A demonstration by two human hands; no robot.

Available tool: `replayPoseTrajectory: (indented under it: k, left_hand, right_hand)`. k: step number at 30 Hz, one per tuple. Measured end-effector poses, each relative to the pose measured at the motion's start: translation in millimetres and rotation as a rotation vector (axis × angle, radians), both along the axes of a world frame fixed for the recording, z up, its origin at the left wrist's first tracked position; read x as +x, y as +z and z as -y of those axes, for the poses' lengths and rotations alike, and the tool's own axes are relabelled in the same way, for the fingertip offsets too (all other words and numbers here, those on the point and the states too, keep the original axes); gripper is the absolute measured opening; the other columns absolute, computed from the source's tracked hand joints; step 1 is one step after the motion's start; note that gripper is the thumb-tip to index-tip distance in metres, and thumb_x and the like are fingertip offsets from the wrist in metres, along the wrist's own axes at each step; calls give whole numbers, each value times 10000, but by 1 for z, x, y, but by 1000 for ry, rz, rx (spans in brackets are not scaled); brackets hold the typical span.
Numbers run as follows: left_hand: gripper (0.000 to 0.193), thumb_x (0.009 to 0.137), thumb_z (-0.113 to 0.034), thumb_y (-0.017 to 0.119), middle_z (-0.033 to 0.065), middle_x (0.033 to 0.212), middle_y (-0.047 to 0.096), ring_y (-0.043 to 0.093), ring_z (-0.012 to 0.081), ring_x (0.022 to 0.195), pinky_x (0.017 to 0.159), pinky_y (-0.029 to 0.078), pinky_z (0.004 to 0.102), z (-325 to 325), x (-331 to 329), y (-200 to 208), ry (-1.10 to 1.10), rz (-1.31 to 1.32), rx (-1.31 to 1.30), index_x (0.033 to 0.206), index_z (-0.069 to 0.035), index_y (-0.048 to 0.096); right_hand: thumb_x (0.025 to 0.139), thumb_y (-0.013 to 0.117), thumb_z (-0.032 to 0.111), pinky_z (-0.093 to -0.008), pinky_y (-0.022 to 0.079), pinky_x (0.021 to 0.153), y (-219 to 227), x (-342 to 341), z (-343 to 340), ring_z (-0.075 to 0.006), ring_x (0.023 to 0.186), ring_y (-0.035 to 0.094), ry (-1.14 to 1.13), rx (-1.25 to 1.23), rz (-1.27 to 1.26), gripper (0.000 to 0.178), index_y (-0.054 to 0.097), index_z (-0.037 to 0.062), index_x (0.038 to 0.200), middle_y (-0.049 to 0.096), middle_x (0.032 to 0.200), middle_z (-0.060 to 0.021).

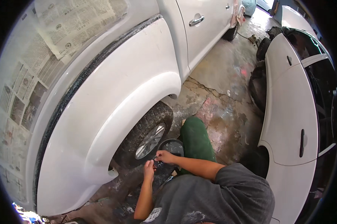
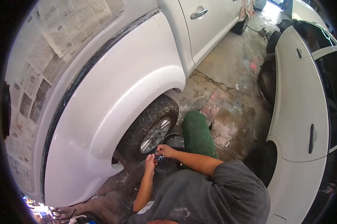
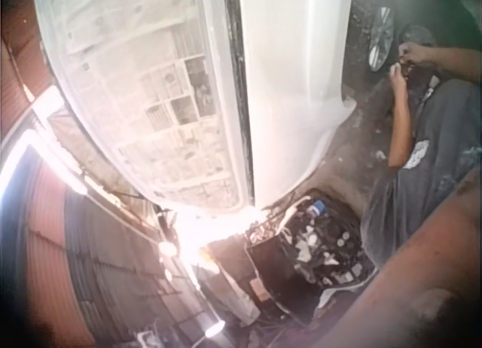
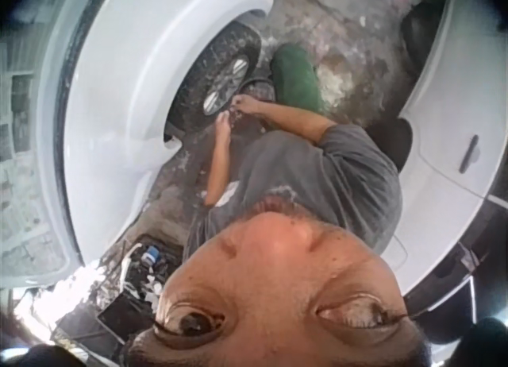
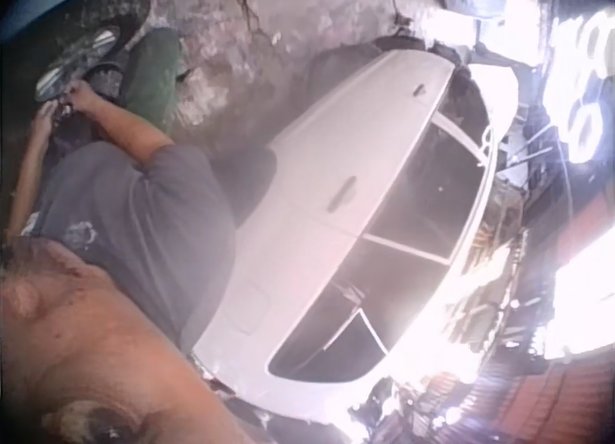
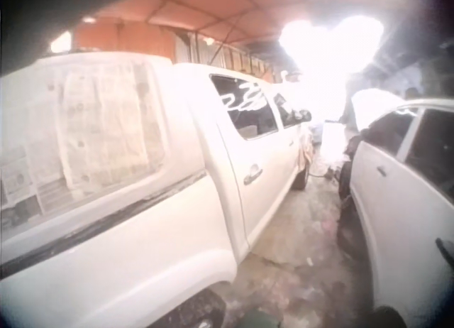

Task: The person is sanding the surface of a white vehicle canopy using a hand-held sanding block, frequently dipping the block into a bucket of water to wet-sand the paint.

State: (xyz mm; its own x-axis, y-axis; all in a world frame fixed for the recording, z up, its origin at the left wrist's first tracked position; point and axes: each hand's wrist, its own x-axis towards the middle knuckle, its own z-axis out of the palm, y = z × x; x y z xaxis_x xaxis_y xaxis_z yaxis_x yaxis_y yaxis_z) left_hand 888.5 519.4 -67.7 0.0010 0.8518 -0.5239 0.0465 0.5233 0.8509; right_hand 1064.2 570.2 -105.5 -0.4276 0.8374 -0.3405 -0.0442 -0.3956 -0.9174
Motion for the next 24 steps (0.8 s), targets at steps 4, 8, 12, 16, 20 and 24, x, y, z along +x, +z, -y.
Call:
replayPoseTrajectory:
  k: [4, 8, 12, 16, 20, 24]
  left_hand:
    - [255, 1055, -384, 562, 0, 836, 661, 662, 104, 731, 604, 487, 249, 0, 16, 19, 84, 134, -261, 1018, -136, 607]
    - [230, 1047, -342, 576, 10, 809, 671, 668, 113, 704, 566, 490, 245, 7, 9, 6, -33, 122, -194, 982, -125, 614]
    - [235, 1045, -347, 580, 20, 817, 685, 678, 114, 718, 575, 494, 243, 9, 7, 4, -104, 53, -104, 976, -125, 611]
    - [253, 1050, -358, 578, 14, 804, 674, 663, 111, 702, 584, 497, 243, 11, 18, 18, 0, 116, -249, 971, -120, 614]
    - [267, 1051, -365, 579, 8, 795, 665, 660, 113, 696, 586, 499, 250, 10, 27, 21, -76, 153, -367, 965, -115, 614]
    - [260, 1050, -366, 579, -2, 802, 659, 649, 104, 706, 599, 493, 251, 17, 25, 1, -114, 133, -205, 959, -125, 609]
  right_hand:
    - [891, 780, 122, -282, 458, 690, 5, 9, 2, -78, 771, 546, -65, 88, 45, 192, 601, 78, 837, 604, 794, 27]
    - [899, 785, 136, -292, 460, 686, 10, 6, 2, -85, 776, 551, -94, -1, 21, 196, 603, 78, 853, 611, 801, 18]
    - [901, 786, 141, -292, 449, 665, 7, 5, 3, -90, 758, 541, -119, -37, -29, 199, 603, 80, 851, 607, 796, 17]
    - [908, 775, 140, -290, 432, 642, 18, 7, 6, -88, 732, 520, -124, -42, -10, 195, 596, 91, 850, 589, 781, 28]
    - [918, 759, 139, -290, 418, 644, 11, 12, 2, -79, 734, 500, -201, -47, 74, 187, 587, 105, 855, 563, 778, 41]
    - [917, 752, 123, -292, 417, 659, 15, 8, 1, -75, 750, 499, -199, -73, 15, 183, 581, 104, 857, 555, 788, 43]
